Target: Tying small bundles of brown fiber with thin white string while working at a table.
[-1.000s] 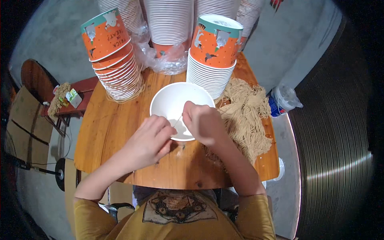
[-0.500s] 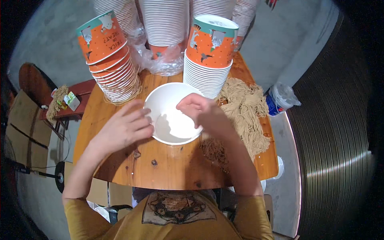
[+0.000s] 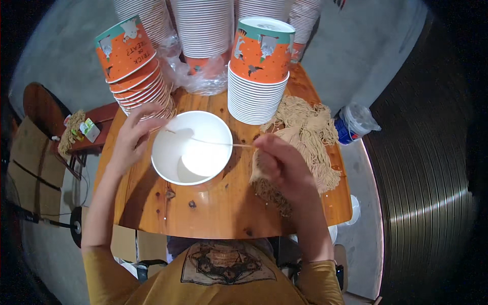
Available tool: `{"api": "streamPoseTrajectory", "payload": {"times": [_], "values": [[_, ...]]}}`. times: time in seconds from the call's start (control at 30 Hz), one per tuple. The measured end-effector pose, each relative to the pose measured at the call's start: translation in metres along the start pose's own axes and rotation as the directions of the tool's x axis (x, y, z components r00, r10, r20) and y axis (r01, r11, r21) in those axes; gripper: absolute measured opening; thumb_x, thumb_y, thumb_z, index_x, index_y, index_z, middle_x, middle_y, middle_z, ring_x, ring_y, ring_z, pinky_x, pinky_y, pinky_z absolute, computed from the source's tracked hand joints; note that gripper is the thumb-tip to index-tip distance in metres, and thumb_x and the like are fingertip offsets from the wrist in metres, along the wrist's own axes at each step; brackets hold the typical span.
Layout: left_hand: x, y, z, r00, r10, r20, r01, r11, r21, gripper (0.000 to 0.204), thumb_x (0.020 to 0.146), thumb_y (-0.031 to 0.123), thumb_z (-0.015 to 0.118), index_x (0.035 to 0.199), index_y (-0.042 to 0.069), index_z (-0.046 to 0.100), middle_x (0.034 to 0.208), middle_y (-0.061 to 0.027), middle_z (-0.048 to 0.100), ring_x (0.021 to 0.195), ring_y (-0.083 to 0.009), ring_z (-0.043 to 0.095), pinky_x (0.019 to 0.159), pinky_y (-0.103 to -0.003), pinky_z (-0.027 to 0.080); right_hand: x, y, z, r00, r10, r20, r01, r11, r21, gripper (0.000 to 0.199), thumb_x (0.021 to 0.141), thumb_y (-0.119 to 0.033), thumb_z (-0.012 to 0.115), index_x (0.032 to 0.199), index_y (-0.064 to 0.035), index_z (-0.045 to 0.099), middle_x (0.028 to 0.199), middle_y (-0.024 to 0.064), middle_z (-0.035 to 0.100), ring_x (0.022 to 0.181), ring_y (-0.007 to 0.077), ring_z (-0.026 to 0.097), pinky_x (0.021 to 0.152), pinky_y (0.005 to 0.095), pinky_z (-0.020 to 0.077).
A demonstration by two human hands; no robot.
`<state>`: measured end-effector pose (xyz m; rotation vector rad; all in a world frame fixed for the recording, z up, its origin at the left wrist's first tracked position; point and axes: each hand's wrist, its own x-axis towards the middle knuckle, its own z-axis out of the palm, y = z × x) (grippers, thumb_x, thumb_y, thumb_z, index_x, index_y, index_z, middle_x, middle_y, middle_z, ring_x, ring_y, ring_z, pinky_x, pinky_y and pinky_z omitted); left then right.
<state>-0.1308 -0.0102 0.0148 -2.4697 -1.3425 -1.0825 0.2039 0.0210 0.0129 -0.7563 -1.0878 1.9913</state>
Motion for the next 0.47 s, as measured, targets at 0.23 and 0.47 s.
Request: {"api": "streamPoseTrajectory", "payload": {"times": [0.23,0.47], "values": [[0.011,0.153,0.048,0.879,-0.452,0.154,0.354,0.401,-0.845,0.05,0.09,0.008,0.061,0.134,0.005,0.035,0.101,-0.005,0.054,0.099,-0.0132,0.054,0.08,-0.023,0.046,-0.001,0.01,0.049,0.959,-0.098,0.265,0.114,0.993,-0.043,0.025,0.097,-0.025,0.048,0.104,-0.0021,0.057,0.06,-0.0007,0.051,0.045,0.0063,0.043,0.04,0.0195,0.0339],[0.002,0.152,0.048,0.736,-0.387,0.555,0.603,0.001,-0.798,0.038,0.096,0.009,0.053,0.13,0.007,0.038,0.089,-0.0017,0.052,0.082,-0.008,0.053,0.079,-0.023,0.046,0.002,0.008,0.032,0.971,-0.148,0.186,0.152,0.988,-0.006,0.026,0.097,-0.023,0.049,0.108,-0.0006,0.054,0.06,0.0002,0.051,0.044,0.0064,0.041,0.039,0.02,0.0333]]}}
